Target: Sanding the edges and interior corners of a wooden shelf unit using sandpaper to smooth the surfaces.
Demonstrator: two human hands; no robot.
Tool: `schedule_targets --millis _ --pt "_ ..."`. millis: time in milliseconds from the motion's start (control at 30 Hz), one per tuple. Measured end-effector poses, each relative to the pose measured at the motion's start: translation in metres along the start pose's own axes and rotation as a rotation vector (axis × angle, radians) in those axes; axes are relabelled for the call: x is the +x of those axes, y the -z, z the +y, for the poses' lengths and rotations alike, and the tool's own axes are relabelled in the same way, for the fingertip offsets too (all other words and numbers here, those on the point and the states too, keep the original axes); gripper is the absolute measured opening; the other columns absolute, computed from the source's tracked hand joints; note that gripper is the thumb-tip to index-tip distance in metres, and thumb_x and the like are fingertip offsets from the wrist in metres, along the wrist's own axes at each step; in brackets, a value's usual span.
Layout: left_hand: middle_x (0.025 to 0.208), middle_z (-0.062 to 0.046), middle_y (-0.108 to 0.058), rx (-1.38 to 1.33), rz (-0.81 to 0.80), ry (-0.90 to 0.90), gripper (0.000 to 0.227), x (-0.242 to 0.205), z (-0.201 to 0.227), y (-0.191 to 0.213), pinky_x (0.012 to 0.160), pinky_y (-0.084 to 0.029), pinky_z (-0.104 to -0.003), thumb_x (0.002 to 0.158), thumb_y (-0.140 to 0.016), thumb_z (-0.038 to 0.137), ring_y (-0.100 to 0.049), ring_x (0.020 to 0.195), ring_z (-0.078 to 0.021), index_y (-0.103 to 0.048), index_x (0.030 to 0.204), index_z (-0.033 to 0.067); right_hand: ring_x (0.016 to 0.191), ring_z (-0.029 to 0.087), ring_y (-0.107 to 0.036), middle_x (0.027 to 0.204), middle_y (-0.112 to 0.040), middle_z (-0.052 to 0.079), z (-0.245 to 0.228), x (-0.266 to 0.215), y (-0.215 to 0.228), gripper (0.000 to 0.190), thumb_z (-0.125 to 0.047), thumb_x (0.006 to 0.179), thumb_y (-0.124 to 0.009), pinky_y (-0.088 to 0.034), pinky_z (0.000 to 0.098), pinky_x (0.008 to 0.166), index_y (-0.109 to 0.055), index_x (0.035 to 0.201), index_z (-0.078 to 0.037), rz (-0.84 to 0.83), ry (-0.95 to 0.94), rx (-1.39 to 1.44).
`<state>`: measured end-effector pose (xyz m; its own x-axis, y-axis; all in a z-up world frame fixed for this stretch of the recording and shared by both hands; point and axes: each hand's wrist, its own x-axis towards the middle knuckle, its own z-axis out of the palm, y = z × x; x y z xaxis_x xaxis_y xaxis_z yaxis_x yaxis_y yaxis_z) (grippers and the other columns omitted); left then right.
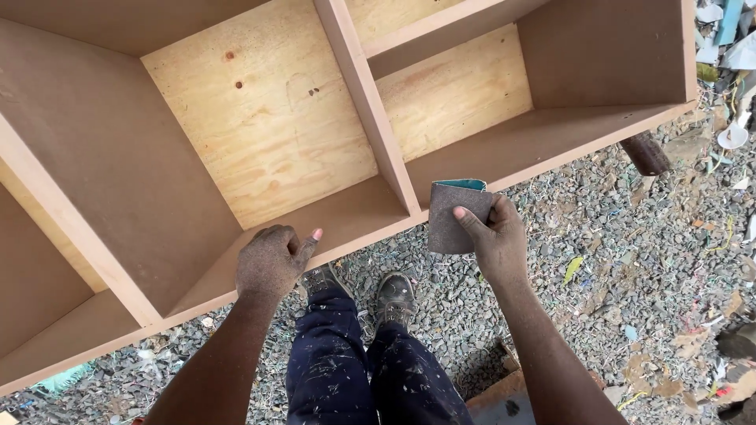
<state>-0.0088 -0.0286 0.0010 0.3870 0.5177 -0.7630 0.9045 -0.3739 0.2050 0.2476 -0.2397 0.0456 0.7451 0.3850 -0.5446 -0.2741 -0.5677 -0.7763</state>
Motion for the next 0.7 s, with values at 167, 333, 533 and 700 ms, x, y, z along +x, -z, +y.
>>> schedule_targets --millis 167,333,533,700 --pt "0.092 -0.012 -0.071 0.106 -0.075 -0.083 0.054 0.005 0.054 0.019 0.091 -0.060 -0.048 0.102 -0.052 0.061 -0.072 0.103 -0.0295 -0.072 0.091 0.0124 0.091 0.021 -0.056 0.092 -0.058 0.007 0.012 0.015 -0.010 0.039 -0.034 0.094 -0.080 -0.045 0.0412 0.080 -0.055 0.109 -0.009 0.092 -0.091 -0.134" --pt "0.094 -0.005 -0.070 0.020 -0.123 0.013 0.071 0.026 0.042 -0.001 0.089 -0.059 -0.045 0.100 -0.030 0.080 -0.072 0.105 -0.0221 -0.068 0.096 0.0202 0.094 0.023 -0.054 0.096 -0.051 0.007 0.016 0.017 -0.013 0.041 -0.045 0.100 -0.073 -0.044 0.0435 0.082 -0.050 0.113 -0.013 0.261 -0.135 -0.167" --pt "0.088 -0.004 -0.065 -0.012 -0.102 -0.070 0.049 0.024 0.042 0.000 0.087 -0.060 -0.046 0.100 -0.051 0.068 -0.071 0.101 -0.0253 -0.064 0.089 0.0223 0.081 0.031 -0.061 0.088 -0.061 0.020 0.011 -0.042 -0.089 0.056 -0.046 0.086 -0.081 -0.054 0.0476 0.071 -0.056 0.108 -0.001 0.125 -0.272 0.053" --pt "0.088 -0.006 -0.062 0.027 -0.121 -0.126 0.051 0.007 0.056 0.012 0.089 -0.059 -0.043 0.105 -0.049 0.063 -0.071 0.101 -0.0237 -0.064 0.088 0.0173 0.077 0.018 -0.051 0.081 -0.050 0.004 0.016 -0.011 -0.054 0.041 -0.033 0.089 -0.086 -0.040 0.0331 0.064 -0.054 0.097 -0.007 0.491 -0.061 0.035"
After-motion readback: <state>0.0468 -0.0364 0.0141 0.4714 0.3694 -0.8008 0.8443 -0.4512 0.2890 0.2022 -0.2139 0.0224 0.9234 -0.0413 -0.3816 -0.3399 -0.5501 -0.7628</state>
